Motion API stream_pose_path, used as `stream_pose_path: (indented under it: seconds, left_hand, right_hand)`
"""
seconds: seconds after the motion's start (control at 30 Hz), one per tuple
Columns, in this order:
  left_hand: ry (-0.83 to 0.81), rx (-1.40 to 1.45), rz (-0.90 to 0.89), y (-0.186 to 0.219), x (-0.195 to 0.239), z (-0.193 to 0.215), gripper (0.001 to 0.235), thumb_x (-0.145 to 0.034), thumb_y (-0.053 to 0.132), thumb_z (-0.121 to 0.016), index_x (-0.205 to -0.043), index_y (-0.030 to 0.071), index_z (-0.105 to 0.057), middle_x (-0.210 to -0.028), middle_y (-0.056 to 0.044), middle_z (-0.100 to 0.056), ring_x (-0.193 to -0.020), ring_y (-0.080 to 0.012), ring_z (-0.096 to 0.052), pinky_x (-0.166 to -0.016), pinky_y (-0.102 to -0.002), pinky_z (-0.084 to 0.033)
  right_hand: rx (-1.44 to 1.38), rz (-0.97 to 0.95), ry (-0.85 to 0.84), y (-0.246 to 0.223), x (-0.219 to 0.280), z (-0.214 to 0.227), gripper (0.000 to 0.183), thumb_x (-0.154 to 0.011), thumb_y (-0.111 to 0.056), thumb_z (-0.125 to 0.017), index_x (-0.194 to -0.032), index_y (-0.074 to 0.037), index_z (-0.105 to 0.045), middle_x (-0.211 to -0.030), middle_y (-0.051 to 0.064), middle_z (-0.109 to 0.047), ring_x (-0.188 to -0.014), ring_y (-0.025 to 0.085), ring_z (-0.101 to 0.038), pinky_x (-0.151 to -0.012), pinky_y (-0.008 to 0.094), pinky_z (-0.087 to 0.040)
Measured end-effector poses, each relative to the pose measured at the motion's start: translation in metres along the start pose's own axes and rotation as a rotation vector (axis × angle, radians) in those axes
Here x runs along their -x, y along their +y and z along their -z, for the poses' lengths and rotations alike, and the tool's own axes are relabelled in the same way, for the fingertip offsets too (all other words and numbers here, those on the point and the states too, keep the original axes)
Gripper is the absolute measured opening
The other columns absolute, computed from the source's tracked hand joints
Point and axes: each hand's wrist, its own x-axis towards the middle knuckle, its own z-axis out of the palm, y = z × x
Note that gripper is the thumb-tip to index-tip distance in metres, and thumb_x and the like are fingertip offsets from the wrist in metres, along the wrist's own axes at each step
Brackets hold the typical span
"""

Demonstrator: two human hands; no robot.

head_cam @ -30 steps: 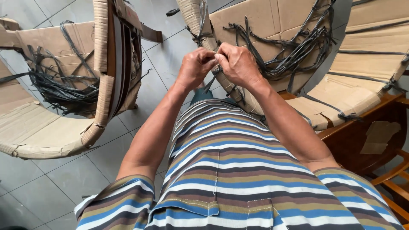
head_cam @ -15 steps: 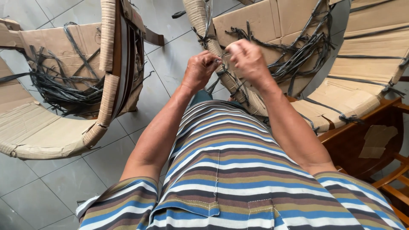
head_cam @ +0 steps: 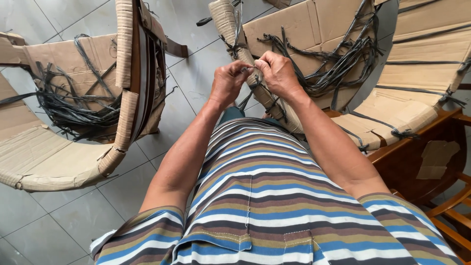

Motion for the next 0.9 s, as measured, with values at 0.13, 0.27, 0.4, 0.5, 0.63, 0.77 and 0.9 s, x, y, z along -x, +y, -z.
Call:
stream_pose_path:
  seconds: [0.13, 0.27, 0.4, 0.5, 0.63, 0.77, 0.9]
  left_hand:
    - [0.068, 0.220, 0.153, -0.010, -0.009, -0.004, 0.011, -0.095, 0.019, -0.076, -0.104, 0.011, -0.076, -0.074, -0.006, -0.077, -0.066, -0.0079, -0.070, -0.062, -0.020, -0.058]
    - [0.058, 0.115, 0.202, -0.010, -0.017, 0.000, 0.011, -0.096, 0.019, -0.073, -0.094, 0.009, -0.076, -0.068, -0.007, -0.075, -0.060, -0.0100, -0.071, -0.054, -0.021, -0.059]
    - [0.049, 0.103, 0.246, -0.018, -0.025, 0.000, 0.013, -0.095, 0.018, -0.072, -0.091, 0.006, -0.075, -0.066, -0.009, -0.075, -0.058, -0.0122, -0.073, -0.052, -0.022, -0.061]
    - [0.043, 0.221, 0.300, -0.009, -0.023, 0.002, 0.018, -0.097, 0.019, -0.068, -0.092, 0.002, -0.074, -0.067, -0.013, -0.074, -0.058, -0.0138, -0.073, -0.053, -0.023, -0.063]
    - [0.079, 0.301, 0.355, -0.003, -0.023, 0.004, 0.024, -0.099, 0.020, -0.062, -0.092, -0.002, -0.072, -0.066, -0.018, -0.073, -0.053, -0.0152, -0.072, -0.049, -0.024, -0.064]
    - [0.080, 0.296, 0.397, -0.005, -0.029, 0.006, 0.025, -0.099, 0.018, -0.060, -0.093, -0.004, -0.069, -0.065, -0.020, -0.072, -0.051, -0.0166, -0.072, -0.048, -0.025, -0.065]
    - [0.071, 0.303, 0.481, 0.002, -0.031, 0.010, 0.028, -0.098, 0.019, -0.057, -0.097, -0.007, -0.066, -0.063, -0.019, -0.070, -0.050, -0.0160, -0.071, -0.047, -0.026, -0.064]
  right_hand:
    - [0.028, 0.031, 0.025, 0.003, -0.001, -0.002, 0.017, -0.105, -0.026, -0.069, -0.095, -0.014, -0.075, -0.079, 0.009, -0.073, -0.081, 0.030, -0.072, -0.072, 0.039, -0.054]
    - [0.046, 0.129, -0.001, -0.004, 0.000, -0.004, 0.009, -0.103, -0.014, -0.066, -0.098, -0.009, -0.072, -0.084, 0.018, -0.070, -0.086, 0.040, -0.070, -0.075, 0.048, -0.054]
    - [0.047, 0.186, -0.054, -0.009, -0.001, -0.009, 0.016, -0.097, -0.002, -0.064, -0.110, -0.009, -0.071, -0.097, 0.019, -0.072, -0.098, 0.043, -0.069, -0.084, 0.051, -0.054]
    - [0.061, 0.192, -0.049, -0.014, 0.002, -0.012, 0.025, -0.097, 0.000, -0.060, -0.117, -0.013, -0.069, -0.103, 0.015, -0.073, -0.102, 0.038, -0.070, -0.089, 0.049, -0.055]
    - [0.101, 0.256, -0.008, -0.002, 0.002, -0.022, 0.021, -0.101, -0.003, -0.057, -0.112, -0.014, -0.072, -0.097, 0.011, -0.074, -0.097, 0.034, -0.072, -0.085, 0.044, -0.057]
    - [0.149, 0.296, -0.012, -0.013, 0.008, -0.021, 0.020, -0.102, -0.008, -0.060, -0.120, -0.014, -0.069, -0.103, 0.011, -0.073, -0.100, 0.034, -0.071, -0.087, 0.043, -0.057]
    - [0.374, 0.369, 0.032, -0.008, 0.011, -0.035, 0.028, -0.104, -0.014, -0.056, -0.130, -0.017, -0.064, -0.098, 0.007, -0.071, -0.093, 0.028, -0.072, -0.085, 0.041, -0.059]
